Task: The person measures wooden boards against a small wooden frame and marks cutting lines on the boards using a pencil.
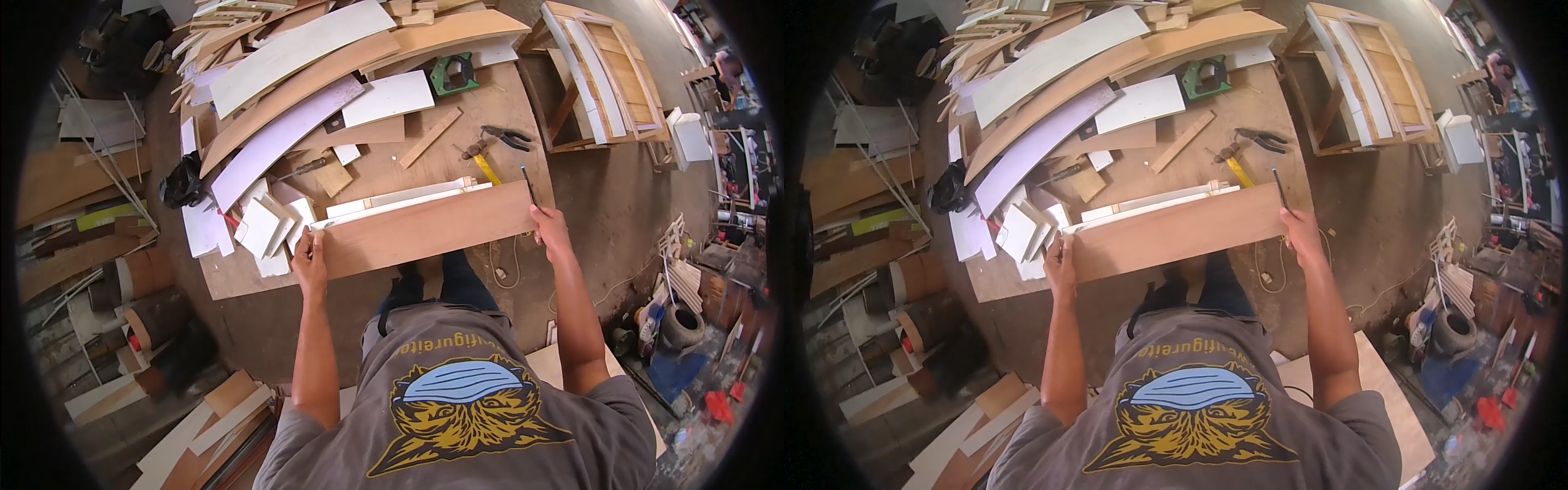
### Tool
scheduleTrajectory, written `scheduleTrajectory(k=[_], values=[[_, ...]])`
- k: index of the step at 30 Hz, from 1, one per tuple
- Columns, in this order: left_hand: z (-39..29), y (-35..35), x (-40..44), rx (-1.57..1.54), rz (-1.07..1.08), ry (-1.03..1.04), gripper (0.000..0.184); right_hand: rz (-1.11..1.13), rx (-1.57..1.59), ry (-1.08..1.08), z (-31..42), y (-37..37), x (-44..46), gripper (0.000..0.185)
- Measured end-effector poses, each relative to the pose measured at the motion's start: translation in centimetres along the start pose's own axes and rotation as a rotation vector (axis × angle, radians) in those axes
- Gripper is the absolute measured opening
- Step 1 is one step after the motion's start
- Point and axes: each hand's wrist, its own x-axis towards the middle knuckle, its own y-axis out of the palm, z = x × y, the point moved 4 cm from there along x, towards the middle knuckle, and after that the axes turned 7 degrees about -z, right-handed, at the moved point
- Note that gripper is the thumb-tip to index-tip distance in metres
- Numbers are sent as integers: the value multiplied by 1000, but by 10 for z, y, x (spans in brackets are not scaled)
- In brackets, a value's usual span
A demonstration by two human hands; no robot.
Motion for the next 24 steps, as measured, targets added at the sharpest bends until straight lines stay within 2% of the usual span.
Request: scheduleTrajectory(k=[3,6,8,13,24], values=[[25,5,0,-205,62,-29,51,-33,2,-5,-3,-1,5,30],[-15,4,-4,-172,157,-307,51,-40,23,-36,-7,-3,13,30],[-18,4,-4,-159,179,-362,50,-35,27,-32,-6,-1,14,30],[1,10,7,-182,95,-117,47,-39,26,-6,-5,0,13,30],[4,11,15,-167,54,-2,43,-3,51,18,0,1,-4,32]])
